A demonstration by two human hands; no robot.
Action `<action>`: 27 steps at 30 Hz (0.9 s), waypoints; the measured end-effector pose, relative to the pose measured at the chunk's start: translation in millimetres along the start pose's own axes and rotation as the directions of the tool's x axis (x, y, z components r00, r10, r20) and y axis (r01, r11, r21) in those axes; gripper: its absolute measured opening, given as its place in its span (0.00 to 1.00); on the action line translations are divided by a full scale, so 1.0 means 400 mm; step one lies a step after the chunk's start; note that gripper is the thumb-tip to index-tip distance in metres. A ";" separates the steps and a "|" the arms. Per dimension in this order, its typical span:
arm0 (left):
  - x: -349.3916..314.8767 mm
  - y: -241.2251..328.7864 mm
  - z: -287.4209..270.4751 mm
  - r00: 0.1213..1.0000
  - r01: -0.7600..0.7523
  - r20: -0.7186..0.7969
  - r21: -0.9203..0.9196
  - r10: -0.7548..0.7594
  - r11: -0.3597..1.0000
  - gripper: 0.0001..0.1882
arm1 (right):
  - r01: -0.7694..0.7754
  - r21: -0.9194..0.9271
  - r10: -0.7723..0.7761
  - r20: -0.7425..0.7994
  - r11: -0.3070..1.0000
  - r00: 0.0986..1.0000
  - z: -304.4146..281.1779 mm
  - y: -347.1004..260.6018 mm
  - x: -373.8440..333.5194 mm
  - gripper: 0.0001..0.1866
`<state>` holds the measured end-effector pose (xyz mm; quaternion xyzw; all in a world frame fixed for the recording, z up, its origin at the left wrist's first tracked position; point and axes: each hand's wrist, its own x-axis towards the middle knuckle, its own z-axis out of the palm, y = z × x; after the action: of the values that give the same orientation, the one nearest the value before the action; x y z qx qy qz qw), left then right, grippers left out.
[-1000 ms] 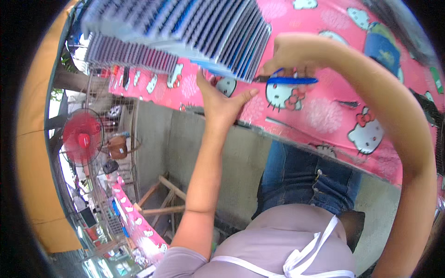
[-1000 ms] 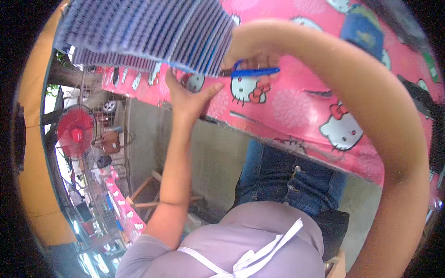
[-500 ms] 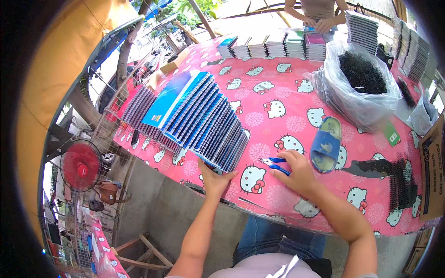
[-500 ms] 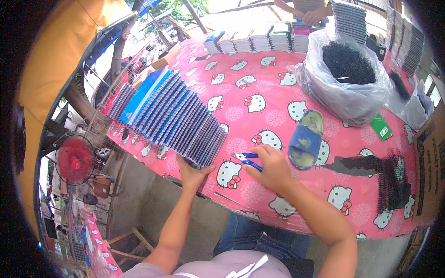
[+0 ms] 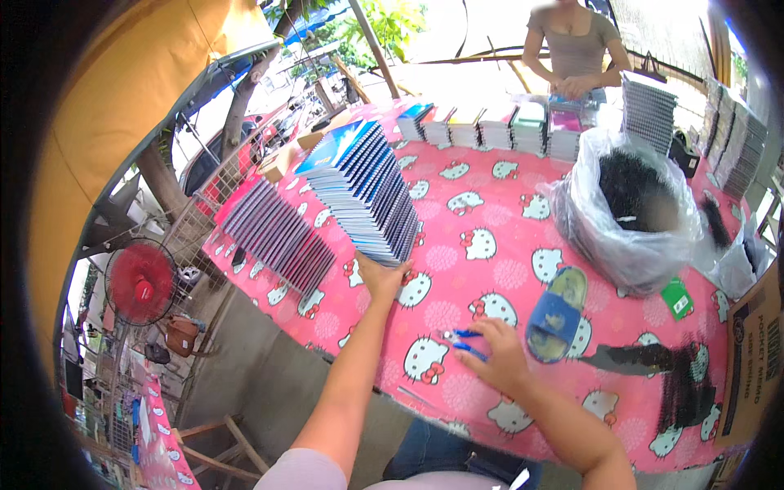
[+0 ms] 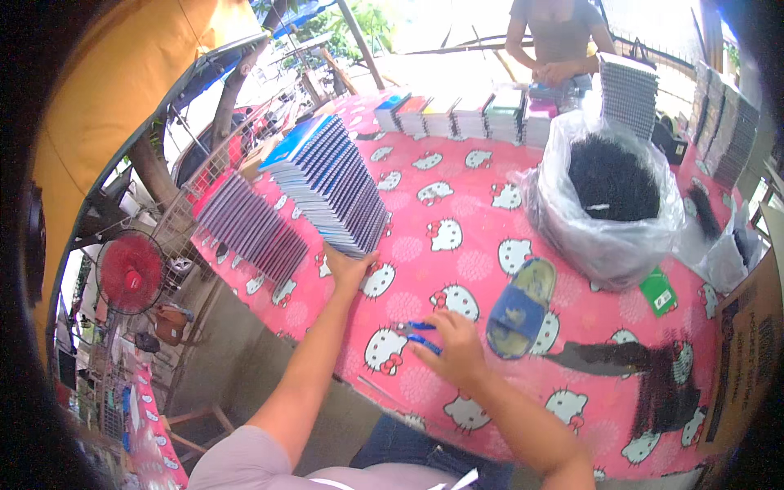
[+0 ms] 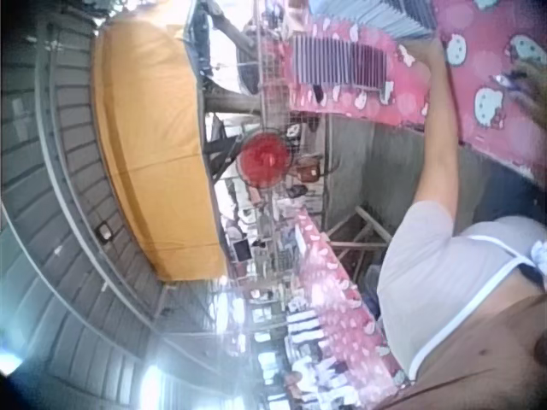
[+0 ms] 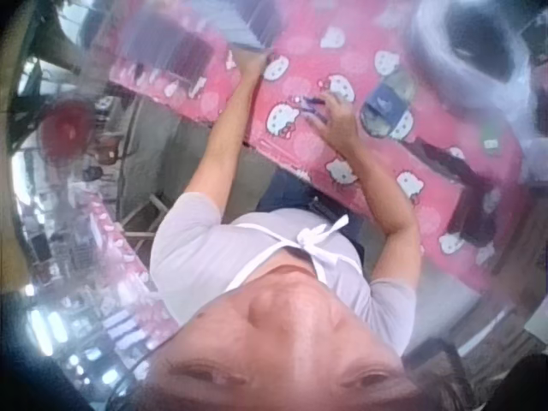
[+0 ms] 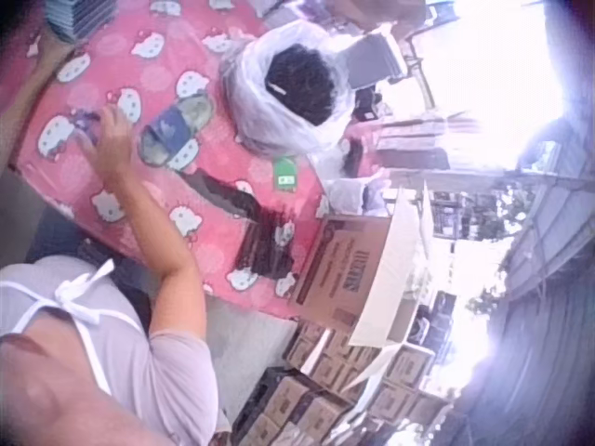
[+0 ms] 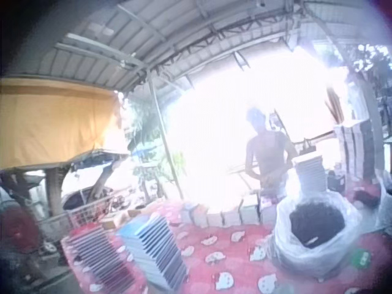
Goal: The person trims the excess wire from a stack of spiral-bound notebooks using pliers and arranges the notebooks into neat stacks on a table.
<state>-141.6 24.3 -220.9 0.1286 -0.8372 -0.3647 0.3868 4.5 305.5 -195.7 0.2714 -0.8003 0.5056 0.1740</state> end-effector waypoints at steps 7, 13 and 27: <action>0.225 -0.077 0.187 0.999 0.009 0.039 0.049 -0.011 0.999 0.66 | -0.064 0.044 0.062 0.030 0.997 0.998 -0.019 0.004 0.017 0.24; 0.369 -0.105 0.318 0.997 -0.035 0.061 -0.105 0.042 0.994 0.64 | -0.108 -0.042 0.110 0.063 0.993 0.992 -0.018 0.019 0.017 0.27; 0.637 -0.201 0.511 0.995 -0.042 0.090 0.014 0.040 0.999 0.58 | -0.200 -0.394 0.336 0.315 0.897 0.887 -0.003 -0.026 0.058 0.32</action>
<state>-468.6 -54.1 -225.9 0.0981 -0.8591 -0.3552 0.3551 -7.5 297.0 -175.2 0.2125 -0.9257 0.3129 -0.0095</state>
